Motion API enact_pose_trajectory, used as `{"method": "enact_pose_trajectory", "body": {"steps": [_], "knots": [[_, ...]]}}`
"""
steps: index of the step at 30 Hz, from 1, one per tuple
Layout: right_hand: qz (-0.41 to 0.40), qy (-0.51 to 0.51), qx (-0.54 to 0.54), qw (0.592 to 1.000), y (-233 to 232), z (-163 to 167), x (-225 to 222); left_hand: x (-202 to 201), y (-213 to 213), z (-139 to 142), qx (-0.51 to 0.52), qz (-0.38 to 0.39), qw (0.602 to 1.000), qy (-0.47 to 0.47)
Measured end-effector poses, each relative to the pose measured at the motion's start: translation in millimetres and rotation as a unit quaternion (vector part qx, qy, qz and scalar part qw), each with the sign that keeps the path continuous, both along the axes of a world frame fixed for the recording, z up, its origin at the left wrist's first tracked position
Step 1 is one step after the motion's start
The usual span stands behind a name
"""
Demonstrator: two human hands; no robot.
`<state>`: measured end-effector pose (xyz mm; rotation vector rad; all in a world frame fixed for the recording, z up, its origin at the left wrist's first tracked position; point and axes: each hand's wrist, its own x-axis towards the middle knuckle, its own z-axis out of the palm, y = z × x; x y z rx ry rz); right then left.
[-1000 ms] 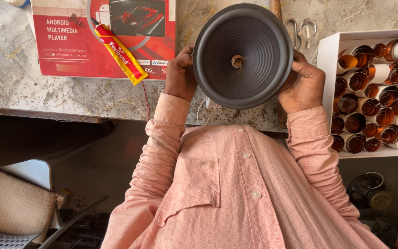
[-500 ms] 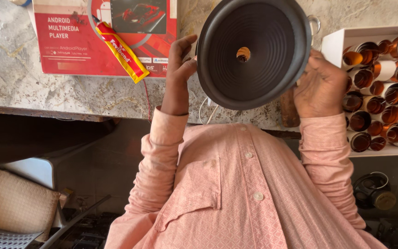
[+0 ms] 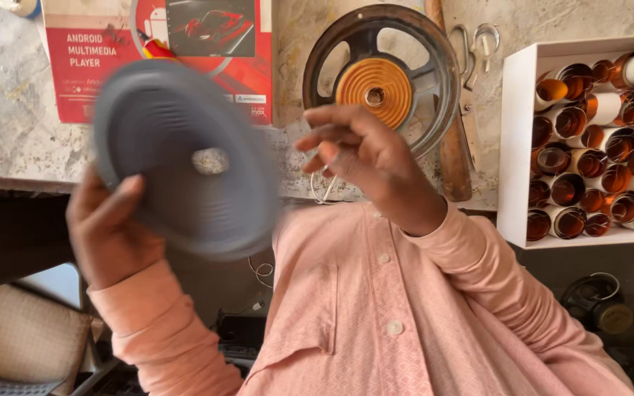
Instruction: The person handles a speaker cone and its metal frame, repeatedly aligning and pressing the cone onto the frame. They use a wooden stick to press the cone into place and apply adhesive from a tube to the frame. The person continues to adjust the cone and frame, ensuring proper alignment.
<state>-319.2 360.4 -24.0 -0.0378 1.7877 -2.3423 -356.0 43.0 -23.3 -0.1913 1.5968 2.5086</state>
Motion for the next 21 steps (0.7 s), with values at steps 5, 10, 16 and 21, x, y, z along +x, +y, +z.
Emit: {"method": "enact_pose_trajectory", "body": {"steps": [5,10,16,21], "knots": [[-0.036,0.011,0.168,0.985,-19.8,-10.3,-17.4,-6.3,-77.4,-70.6,0.073,0.222,0.972,0.033],[-0.061,0.206,0.463,0.860,-92.2,-52.6,-84.3,-24.3,-80.4,-140.1,0.050,0.314,0.948,0.012],[-0.140,0.269,0.580,0.756,-171.9,-93.9,-131.8,-38.6,-51.5,-153.8,0.126,0.335,0.934,0.006],[-0.138,0.137,0.462,0.865,-151.4,-99.8,-119.1,-56.9,-41.4,-124.0,0.130,0.291,0.945,0.077]]}}
